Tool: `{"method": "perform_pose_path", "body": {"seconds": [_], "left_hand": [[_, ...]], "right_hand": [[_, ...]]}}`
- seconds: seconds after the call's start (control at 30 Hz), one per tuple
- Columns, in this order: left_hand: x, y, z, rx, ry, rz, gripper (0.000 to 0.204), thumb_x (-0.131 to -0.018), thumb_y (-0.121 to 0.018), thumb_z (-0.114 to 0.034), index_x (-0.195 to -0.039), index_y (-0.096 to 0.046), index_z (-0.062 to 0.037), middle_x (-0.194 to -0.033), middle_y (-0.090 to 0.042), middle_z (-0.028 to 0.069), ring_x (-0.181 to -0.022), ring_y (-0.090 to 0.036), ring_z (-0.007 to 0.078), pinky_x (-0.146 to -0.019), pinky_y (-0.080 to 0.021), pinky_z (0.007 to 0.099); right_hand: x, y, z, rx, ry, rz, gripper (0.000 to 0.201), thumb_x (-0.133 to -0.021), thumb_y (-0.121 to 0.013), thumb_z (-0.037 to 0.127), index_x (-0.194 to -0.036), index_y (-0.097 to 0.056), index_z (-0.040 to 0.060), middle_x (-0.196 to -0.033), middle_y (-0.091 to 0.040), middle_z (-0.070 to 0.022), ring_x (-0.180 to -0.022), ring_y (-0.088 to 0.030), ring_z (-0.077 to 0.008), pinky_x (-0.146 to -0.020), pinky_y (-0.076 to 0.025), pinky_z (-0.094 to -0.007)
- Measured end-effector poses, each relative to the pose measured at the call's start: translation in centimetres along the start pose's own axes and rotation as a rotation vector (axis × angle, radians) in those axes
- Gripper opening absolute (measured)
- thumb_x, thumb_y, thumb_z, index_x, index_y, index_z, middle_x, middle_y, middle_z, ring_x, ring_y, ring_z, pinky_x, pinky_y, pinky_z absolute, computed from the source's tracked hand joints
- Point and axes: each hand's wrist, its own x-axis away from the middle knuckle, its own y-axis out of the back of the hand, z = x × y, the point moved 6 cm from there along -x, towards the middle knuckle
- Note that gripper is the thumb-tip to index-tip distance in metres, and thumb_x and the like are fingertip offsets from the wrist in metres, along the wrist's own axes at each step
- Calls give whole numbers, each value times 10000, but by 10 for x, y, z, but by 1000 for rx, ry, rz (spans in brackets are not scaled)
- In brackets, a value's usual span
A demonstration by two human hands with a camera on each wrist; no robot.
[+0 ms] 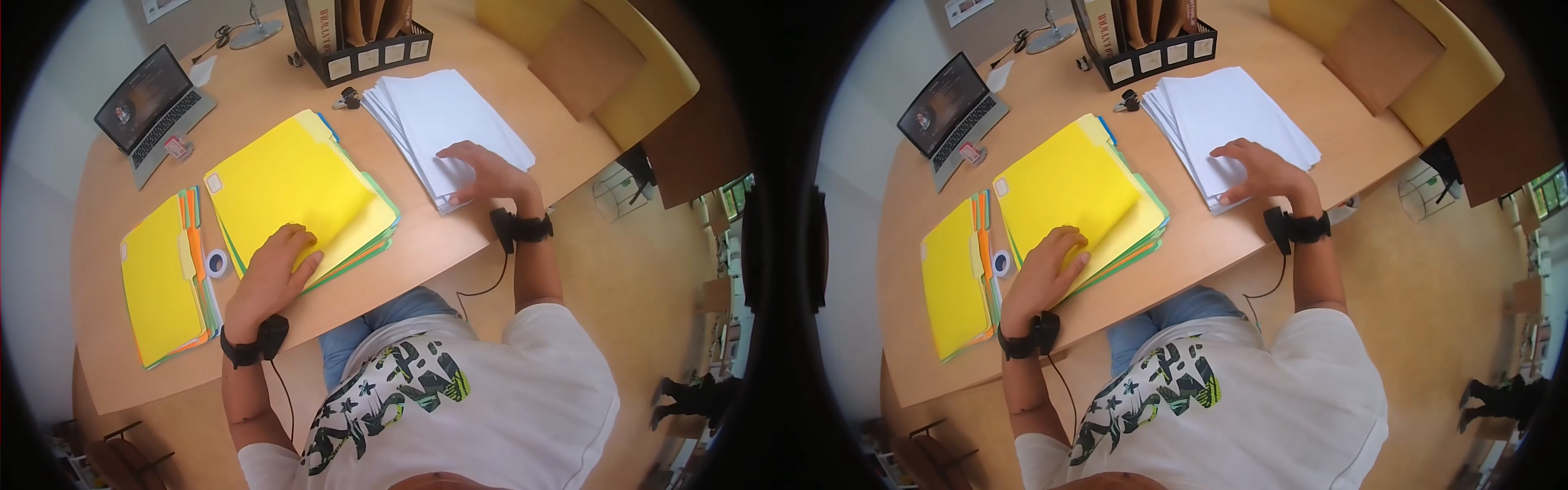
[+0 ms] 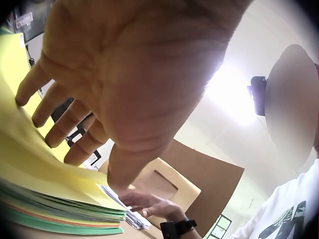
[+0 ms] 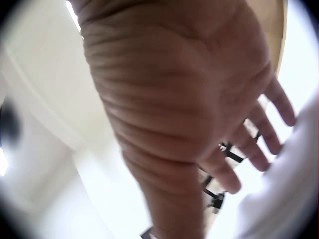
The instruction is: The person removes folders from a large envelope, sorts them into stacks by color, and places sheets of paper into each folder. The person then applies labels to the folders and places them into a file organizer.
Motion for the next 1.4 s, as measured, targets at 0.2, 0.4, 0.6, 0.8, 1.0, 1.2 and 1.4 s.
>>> {"method": "perform_pose_path", "body": {"seconds": [0.2,0.4,0.6,0.8,1.0,1.2,1.4], "left_hand": [[2,9,-11,81,51,-110,255,-870,-484,-91,-1083,-534,41,-909,-563,281,-848,-564,437,-746,-460,429],[10,8,-6,32,52,-183,149,-881,-486,-76,-960,-538,39,-853,-566,249,-783,-562,427,-682,-457,420],[23,1,-9,-79,55,-275,103,-874,-540,-64,-933,-542,21,-849,-586,209,-741,-589,399,-644,-476,444],[37,-3,-9,7,97,-361,124,-872,-540,-69,-969,-547,8,-899,-589,192,-776,-590,387,-672,-484,437],[40,-6,-17,-38,74,-411,173,-905,-485,-65,-1055,-541,2,-905,-569,213,-813,-572,394,-677,-449,428],[47,-4,-6,10,153,-460,196,-922,-469,-72,-1082,-539,17,-914,-573,184,-805,-572,336,-682,-461,383],[78,6,17,523,156,-966,279,-1010,-398,-170,-1160,-502,40,-999,-570,70,-903,-515,116,-798,-422,281]], "right_hand": [[3,-11,13,111,-36,-79,670,-660,-799,374,-1230,-575,102,-1214,-534,-164,-1112,-506,-346,-957,-415,-379],[-5,-14,6,71,-27,-65,566,-718,-758,390,-1183,-623,96,-1186,-551,-194,-1076,-532,-351,-937,-426,-393],[-5,-14,26,161,-95,-48,580,-721,-761,329,-1212,-588,73,-1168,-547,-180,-1070,-531,-344,-917,-432,-386],[0,-22,33,239,-144,-73,571,-719,-742,266,-1221,-569,54,-1178,-541,-186,-1035,-550,-357,-890,-450,-394],[-1,-28,26,251,-48,-193,407,-805,-641,257,-1138,-605,26,-1038,-587,-216,-928,-587,-374,-827,-476,-425],[4,-9,15,-28,-148,-449,319,-935,-522,276,-1027,-627,-10,-859,-615,-189,-785,-601,-312,-727,-471,-403],[-7,46,65,-427,77,-728,312,-986,-492,261,-1098,-618,-2,-752,-573,-29,-705,-476,-68,-624,-415,-233]]}}
